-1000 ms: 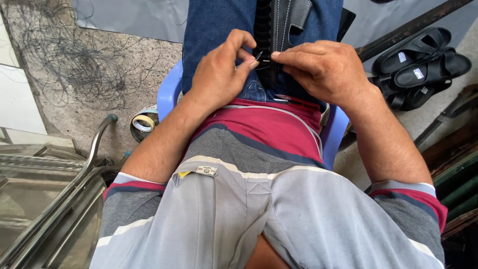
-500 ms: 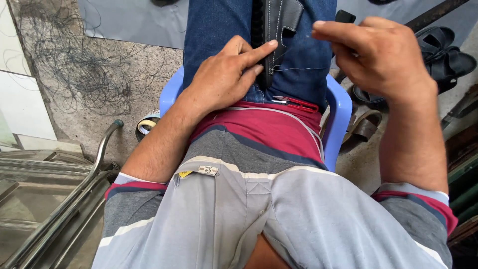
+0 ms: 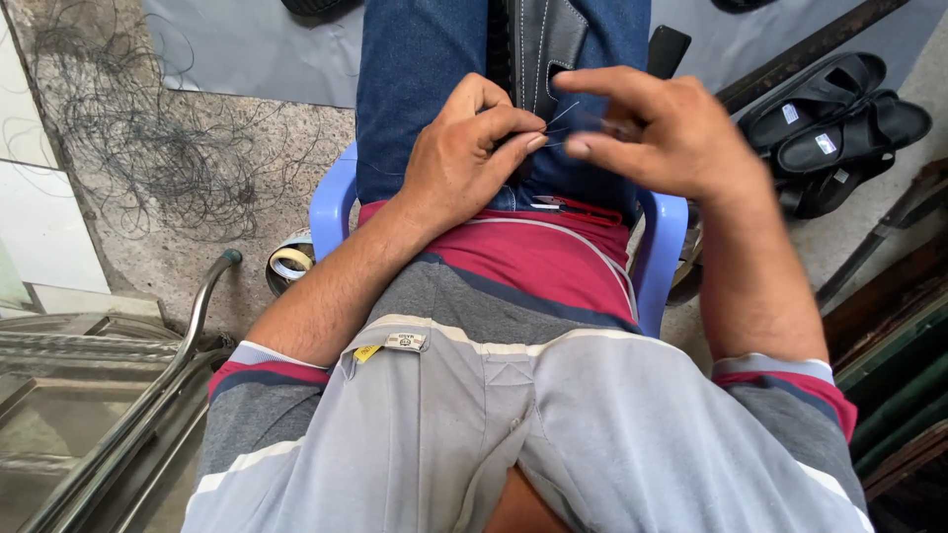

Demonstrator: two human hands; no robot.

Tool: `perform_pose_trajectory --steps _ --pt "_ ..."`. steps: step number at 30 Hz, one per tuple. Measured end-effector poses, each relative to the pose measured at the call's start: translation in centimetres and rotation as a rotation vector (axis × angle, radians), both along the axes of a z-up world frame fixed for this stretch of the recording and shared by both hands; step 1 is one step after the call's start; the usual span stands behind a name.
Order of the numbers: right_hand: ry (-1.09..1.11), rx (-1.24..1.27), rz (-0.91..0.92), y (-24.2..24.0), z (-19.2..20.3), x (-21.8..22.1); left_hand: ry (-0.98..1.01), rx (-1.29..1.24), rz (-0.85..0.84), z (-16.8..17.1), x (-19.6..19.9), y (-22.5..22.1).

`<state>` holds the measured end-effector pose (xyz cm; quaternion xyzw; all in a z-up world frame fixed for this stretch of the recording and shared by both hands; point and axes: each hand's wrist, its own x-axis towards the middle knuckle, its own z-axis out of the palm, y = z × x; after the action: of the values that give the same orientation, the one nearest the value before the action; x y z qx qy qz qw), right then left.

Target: Hand-sewing a leather strap onto a sandal using a needle and thread.

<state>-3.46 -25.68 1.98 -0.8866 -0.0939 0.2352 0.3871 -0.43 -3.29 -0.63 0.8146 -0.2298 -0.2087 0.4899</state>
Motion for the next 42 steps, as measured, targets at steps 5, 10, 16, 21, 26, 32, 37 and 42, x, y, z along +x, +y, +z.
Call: perform_pose_trajectory --steps 5,10,16,21,26,32,37,42 --pt "-0.13 0.178 0.063 2.2 -0.4 0.5 0.092 -0.19 0.018 0.1 0.1 0.8" --pt "-0.341 -0.313 0.089 2.5 -1.1 -0.1 0.093 -0.041 -0.097 0.2 -1.0 2.2" --pt "0.195 0.199 -0.012 2.3 -1.8 -0.5 0.056 -0.019 -0.108 -0.5 -1.0 2.8" --pt "0.294 1.328 -0.629 -7.5 -3.9 -0.8 0.023 -0.037 -0.16 -0.8 -0.9 3.4" --pt "-0.739 0.382 -0.97 -8.6 -3.4 -0.9 0.066 0.066 -0.177 0.4 0.0 3.5" --pt "-0.483 -0.082 0.014 0.8 -1.8 -1.3 0.033 0.355 -0.247 -0.3 0.2 3.7" --pt "-0.458 0.033 0.068 2.3 -3.5 -0.3 0.053 0.35 -0.274 0.9 0.8 4.4" --pt "-0.444 0.153 0.006 3.8 -4.2 0.6 0.393 -0.524 -0.53 6.5 2.6 6.2"
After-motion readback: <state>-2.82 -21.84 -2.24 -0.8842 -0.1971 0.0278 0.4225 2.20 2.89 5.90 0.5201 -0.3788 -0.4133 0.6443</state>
